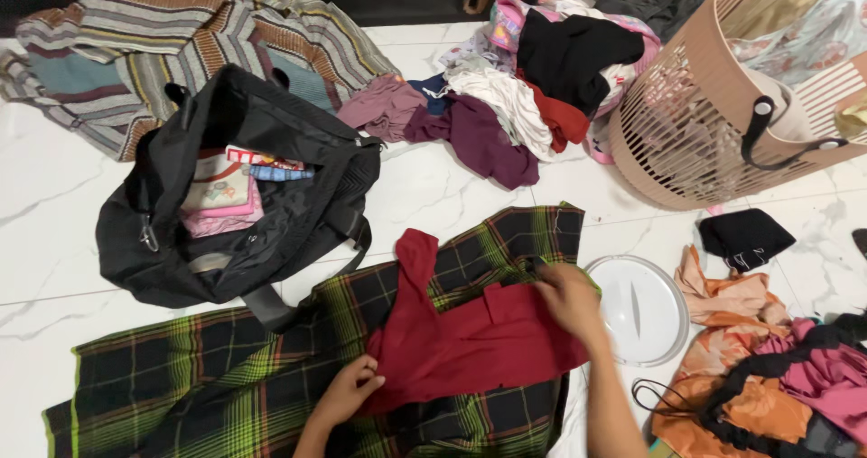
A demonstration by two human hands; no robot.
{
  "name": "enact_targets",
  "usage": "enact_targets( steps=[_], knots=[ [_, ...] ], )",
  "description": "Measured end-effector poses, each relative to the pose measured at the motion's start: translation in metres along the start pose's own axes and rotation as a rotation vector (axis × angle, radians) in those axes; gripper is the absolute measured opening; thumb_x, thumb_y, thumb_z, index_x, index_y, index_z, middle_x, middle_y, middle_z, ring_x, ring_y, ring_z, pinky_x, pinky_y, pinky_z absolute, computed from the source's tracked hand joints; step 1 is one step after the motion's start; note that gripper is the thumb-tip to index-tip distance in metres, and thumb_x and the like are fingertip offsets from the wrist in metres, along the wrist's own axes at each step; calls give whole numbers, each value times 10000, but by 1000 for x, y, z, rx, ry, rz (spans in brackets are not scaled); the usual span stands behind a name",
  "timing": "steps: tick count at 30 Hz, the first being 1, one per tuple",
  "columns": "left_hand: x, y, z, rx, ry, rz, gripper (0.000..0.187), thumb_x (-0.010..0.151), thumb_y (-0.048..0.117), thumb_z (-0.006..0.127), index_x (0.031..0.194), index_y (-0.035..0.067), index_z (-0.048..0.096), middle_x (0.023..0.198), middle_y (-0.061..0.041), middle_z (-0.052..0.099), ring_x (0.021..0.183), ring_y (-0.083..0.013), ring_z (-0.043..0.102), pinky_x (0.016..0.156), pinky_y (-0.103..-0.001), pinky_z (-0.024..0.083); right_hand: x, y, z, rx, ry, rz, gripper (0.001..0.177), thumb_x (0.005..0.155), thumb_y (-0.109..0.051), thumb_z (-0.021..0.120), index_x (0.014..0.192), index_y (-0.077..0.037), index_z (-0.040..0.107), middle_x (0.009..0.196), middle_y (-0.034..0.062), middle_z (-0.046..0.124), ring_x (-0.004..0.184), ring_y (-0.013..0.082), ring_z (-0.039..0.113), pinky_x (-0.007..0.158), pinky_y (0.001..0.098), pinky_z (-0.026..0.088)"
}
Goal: The person sits on the floor and folds clothes one at a time, smoothing and folding a blue shirt, a white shirt, a maroon button-up shirt, and a gray garment, placing each folded item into an open black duffel bag along with a rolled packaged item. The bag gradually fills with folded clothes as the person works through the piles around them.
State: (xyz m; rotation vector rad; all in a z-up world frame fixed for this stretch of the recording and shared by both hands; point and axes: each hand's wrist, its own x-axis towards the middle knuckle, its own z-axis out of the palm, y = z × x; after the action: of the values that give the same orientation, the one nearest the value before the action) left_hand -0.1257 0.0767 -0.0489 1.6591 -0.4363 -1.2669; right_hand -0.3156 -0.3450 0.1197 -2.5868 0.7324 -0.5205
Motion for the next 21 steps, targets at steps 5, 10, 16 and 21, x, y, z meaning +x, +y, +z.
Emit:
enact_targets(
  steps=[5, 10, 16, 21],
  knots=[
    [1, 3, 3, 58, 98, 127, 226, 894, 116, 753, 1005, 53, 566, 799, -8, 607, 791, -101, 623, 756, -286, 508, 92, -96, 174, 41, -642, 145, 547, 933, -598, 653, 1029, -73, 769, 1024, 167, 756, 995, 343, 719, 847, 451, 555],
    [-1, 3, 10, 123, 124, 197, 283, 875, 132, 768, 1070, 49, 581, 787, -27, 653, 778, -107, 636, 737, -285, 526, 79, -142, 291, -89, -502, 200, 499, 879, -453, 677, 1163, -44, 649, 1199, 232, 674, 1067, 420, 673, 862, 543, 532],
    [4, -7, 11, 114, 73, 126, 295, 953, 209, 737, 1047, -41, 611, 793, -141, 654, 760, -181, 611, 741, -354, 520, 86, -125, 243, 1643, -331, 817, 334, 967, -220, 622, 1207, 12, 640, 1210, 215, 693, 1079, 355, 691, 934, 481, 551],
    [15, -10, 8, 244, 229, 254, 422, 939, 284, 731, 1235, -6, 649, 1078, -136, 737, 1002, -185, 696, 906, -350, 544, 48, -126, 123, 2003, -273, 701, 329, 979, -126, 623, 1281, 5, 606, 1267, 167, 680, 1138, 293, 675, 1011, 440, 541]
  ],
)
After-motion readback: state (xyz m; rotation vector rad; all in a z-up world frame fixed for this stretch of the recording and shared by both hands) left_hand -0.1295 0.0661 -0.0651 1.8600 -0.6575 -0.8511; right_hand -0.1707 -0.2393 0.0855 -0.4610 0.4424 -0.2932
